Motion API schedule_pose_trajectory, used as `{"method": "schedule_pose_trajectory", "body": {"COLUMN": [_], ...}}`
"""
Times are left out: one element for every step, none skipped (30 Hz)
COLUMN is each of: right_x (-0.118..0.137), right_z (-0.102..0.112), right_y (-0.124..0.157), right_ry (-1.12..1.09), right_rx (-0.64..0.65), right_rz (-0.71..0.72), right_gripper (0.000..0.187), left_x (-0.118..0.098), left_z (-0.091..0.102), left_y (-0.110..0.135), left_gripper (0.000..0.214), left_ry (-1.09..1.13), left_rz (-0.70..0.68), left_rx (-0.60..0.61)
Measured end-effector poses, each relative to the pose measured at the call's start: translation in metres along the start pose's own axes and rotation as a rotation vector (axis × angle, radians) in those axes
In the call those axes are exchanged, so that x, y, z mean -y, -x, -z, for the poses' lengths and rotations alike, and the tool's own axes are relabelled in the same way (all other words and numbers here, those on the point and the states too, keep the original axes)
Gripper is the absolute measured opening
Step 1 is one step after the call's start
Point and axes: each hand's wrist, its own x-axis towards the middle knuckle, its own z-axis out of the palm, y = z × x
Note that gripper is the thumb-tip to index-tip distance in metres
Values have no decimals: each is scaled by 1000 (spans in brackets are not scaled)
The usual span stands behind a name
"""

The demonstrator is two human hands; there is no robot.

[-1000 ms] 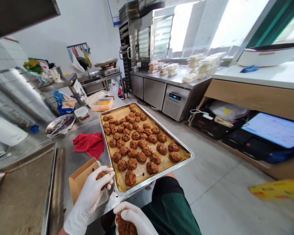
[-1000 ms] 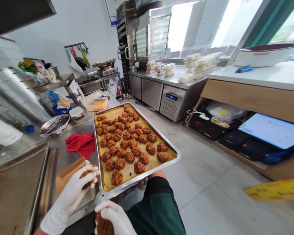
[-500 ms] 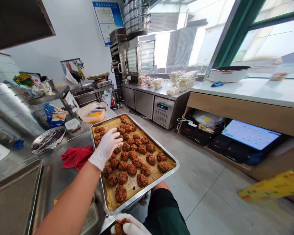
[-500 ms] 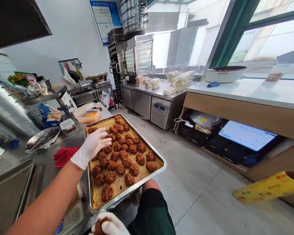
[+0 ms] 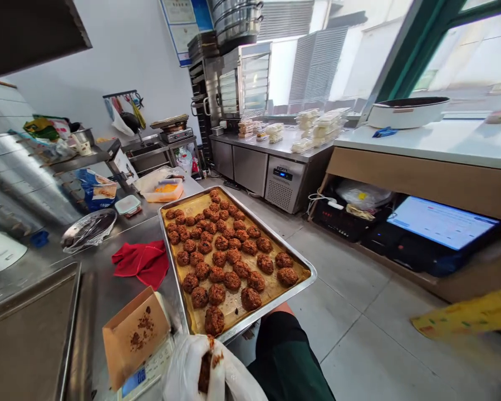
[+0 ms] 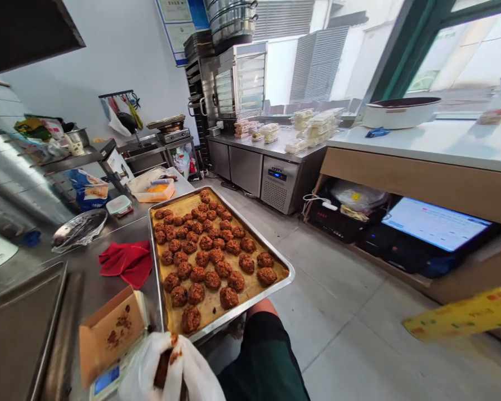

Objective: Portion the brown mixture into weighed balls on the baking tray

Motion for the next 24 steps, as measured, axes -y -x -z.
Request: {"method": "schedule_pose_trajectory", "body": {"right_x": [0,0,0,-2,-4,-7,-10,-14,-17,-21,-23,-24,-25,-24,-23,-22,-20,-19,-18,-16,-15,-13,-11,-9], "right_z": [-8,-15,-21,-26,-30,-34,-38,-42,-46,-50,-53,-55,-56,-57,-57,-57,-57,-56,-55,-54,-52,-50,-49,-47], "right_y": [0,0,0,0,0,0,1,1,3,4,5,7,8,9,10,11,12,12,13,13,13,13,13,12], "right_ry": [43,-1,-120,-240,-343,-407,-425,-424,-417,-404,-385,-366,-347,-330,-316,-308,-306,-305,-307,-315,-327,-336,-341,-339], "right_rx": [21,60,107,143,165,169,160,149,140,141,153,166,181,189,196,197,199,206,218,232,250,271,295,312], "right_rz": [0,-19,-62,-107,-153,-188,-203,-205,-201,-191,-185,-182,-183,-185,-186,-182,-180,-183,-192,-210,-236,-265,-288,-301], "right_gripper": [38,42,41,39,38,38,38,37,37,36,34,30,27,24,22,21,22,22,22,22,23,24,26,27], "left_x": [4,7,10,12,13,14,15,15,16,16,17,17,18,19,19,19,20,20,20,20,21,22,23,25], "left_z": [6,12,18,23,27,30,34,36,39,42,44,47,50,53,56,58,61,63,65,66,67,68,69,69], "left_y": [0,1,3,6,9,13,16,20,22,24,25,25,25,25,24,23,21,20,18,16,15,13,12,12], "left_gripper": [31,32,35,39,43,45,45,43,38,33,27,20,13,8,5,7,11,15,19,23,25,25,22,16], "left_ry": [-32,-68,-101,-126,-145,-161,-177,-190,-203,-213,-216,-210,-199,-182,-159,-132,-104,-78,-55,-41,-37,-41,-53,-75], "left_rz": [31,64,94,118,133,142,145,138,121,95,66,38,19,11,13,20,31,45,59,70,77,76,64,43], "left_rx": [-41,-82,-118,-147,-172,-197,-229,-267,-307,-343,-371,-388,-395,-396,-394,-388,-379,-367,-352,-332,-306,-273,-242,-215]}}
